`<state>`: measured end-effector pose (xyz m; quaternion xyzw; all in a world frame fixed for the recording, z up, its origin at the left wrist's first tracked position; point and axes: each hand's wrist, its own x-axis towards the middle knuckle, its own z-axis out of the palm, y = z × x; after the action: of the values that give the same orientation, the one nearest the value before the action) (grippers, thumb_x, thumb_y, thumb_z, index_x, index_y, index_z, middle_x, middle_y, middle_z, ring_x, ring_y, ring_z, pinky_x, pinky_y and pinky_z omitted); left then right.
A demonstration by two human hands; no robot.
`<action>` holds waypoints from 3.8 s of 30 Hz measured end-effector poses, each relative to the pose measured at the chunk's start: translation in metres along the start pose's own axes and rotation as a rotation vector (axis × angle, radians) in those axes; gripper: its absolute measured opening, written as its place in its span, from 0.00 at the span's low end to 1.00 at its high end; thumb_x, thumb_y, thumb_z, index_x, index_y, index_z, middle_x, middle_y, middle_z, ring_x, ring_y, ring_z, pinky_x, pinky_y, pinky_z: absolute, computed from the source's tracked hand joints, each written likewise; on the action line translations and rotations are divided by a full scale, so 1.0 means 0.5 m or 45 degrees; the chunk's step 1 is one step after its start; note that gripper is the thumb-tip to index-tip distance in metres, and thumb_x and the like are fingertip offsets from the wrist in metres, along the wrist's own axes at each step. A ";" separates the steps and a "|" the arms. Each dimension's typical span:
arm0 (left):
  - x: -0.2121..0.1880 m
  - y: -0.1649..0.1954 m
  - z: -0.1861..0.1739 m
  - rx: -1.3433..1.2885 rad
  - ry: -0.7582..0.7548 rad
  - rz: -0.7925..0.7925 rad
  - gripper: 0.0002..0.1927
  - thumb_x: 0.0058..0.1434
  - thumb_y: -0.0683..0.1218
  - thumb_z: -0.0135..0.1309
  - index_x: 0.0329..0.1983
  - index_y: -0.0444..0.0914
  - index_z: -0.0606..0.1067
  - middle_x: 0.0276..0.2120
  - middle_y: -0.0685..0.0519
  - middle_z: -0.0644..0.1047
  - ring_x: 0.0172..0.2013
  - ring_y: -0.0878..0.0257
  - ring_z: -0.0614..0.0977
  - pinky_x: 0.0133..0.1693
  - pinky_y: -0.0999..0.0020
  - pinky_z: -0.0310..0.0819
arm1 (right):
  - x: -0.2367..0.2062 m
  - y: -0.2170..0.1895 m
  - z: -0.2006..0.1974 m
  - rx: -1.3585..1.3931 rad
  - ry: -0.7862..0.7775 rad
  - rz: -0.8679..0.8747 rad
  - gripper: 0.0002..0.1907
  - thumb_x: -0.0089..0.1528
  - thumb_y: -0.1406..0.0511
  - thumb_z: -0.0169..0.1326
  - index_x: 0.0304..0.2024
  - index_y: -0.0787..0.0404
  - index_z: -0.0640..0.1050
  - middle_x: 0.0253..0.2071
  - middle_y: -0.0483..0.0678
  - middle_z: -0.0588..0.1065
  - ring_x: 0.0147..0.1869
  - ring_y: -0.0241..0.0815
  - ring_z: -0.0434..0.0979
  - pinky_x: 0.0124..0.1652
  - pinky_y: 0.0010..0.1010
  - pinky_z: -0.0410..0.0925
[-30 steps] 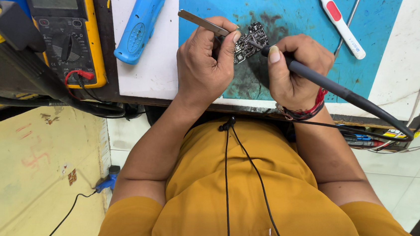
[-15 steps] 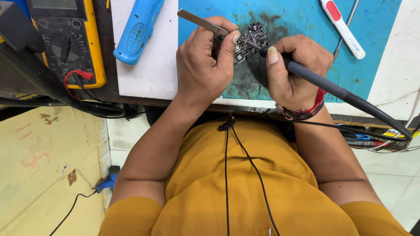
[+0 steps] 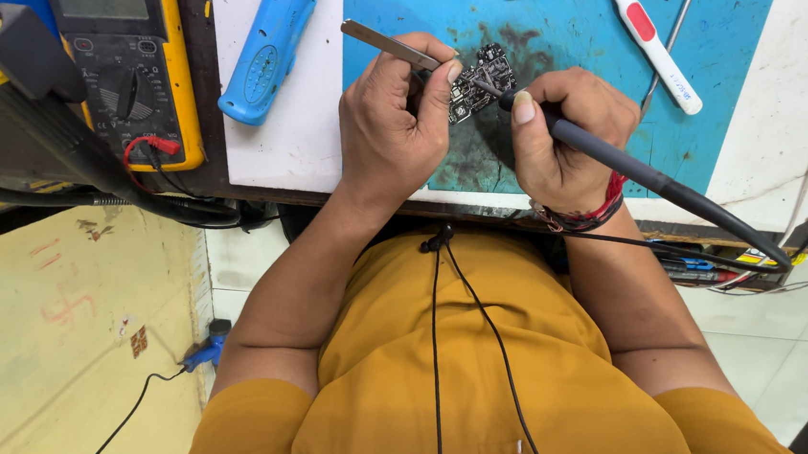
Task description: The person solders components on a small circuit board at a repair workbench, holding the board steady with one hand while applying a soldering iron to its contacts. They use tweezers to hold or position parts on the board and continue soldering different points across the board.
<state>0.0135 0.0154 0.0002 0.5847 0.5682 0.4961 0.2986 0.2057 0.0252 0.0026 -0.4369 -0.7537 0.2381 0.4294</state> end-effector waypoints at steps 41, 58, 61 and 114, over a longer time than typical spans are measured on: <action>0.000 0.000 0.000 0.000 0.009 0.020 0.04 0.72 0.40 0.58 0.47 0.38 0.74 0.32 0.56 0.78 0.27 0.70 0.78 0.30 0.73 0.71 | -0.004 0.000 -0.001 -0.037 0.005 0.018 0.08 0.73 0.69 0.56 0.39 0.64 0.73 0.30 0.50 0.73 0.28 0.45 0.71 0.32 0.32 0.63; -0.002 0.000 0.000 -0.032 0.012 -0.008 0.04 0.73 0.41 0.57 0.47 0.38 0.74 0.32 0.56 0.78 0.27 0.70 0.77 0.31 0.72 0.72 | -0.018 0.007 0.002 0.008 0.124 0.021 0.07 0.75 0.66 0.55 0.46 0.66 0.74 0.38 0.53 0.75 0.33 0.44 0.74 0.35 0.31 0.65; -0.003 -0.001 -0.002 -0.031 -0.003 -0.034 0.04 0.73 0.41 0.57 0.47 0.38 0.74 0.30 0.56 0.77 0.26 0.70 0.77 0.30 0.72 0.71 | -0.016 0.008 0.009 -0.061 0.200 0.027 0.13 0.76 0.61 0.59 0.52 0.66 0.74 0.42 0.54 0.75 0.37 0.44 0.75 0.38 0.30 0.67; 0.000 0.003 -0.002 -0.001 -0.018 0.024 0.04 0.73 0.40 0.57 0.47 0.38 0.73 0.31 0.56 0.77 0.26 0.68 0.77 0.30 0.71 0.70 | -0.019 0.023 0.002 -0.112 0.097 0.043 0.23 0.77 0.59 0.56 0.71 0.62 0.70 0.38 0.51 0.75 0.37 0.40 0.76 0.39 0.26 0.68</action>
<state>0.0132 0.0151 0.0017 0.5934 0.5605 0.4948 0.2982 0.2124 0.0230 -0.0105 -0.4768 -0.7390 0.1953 0.4341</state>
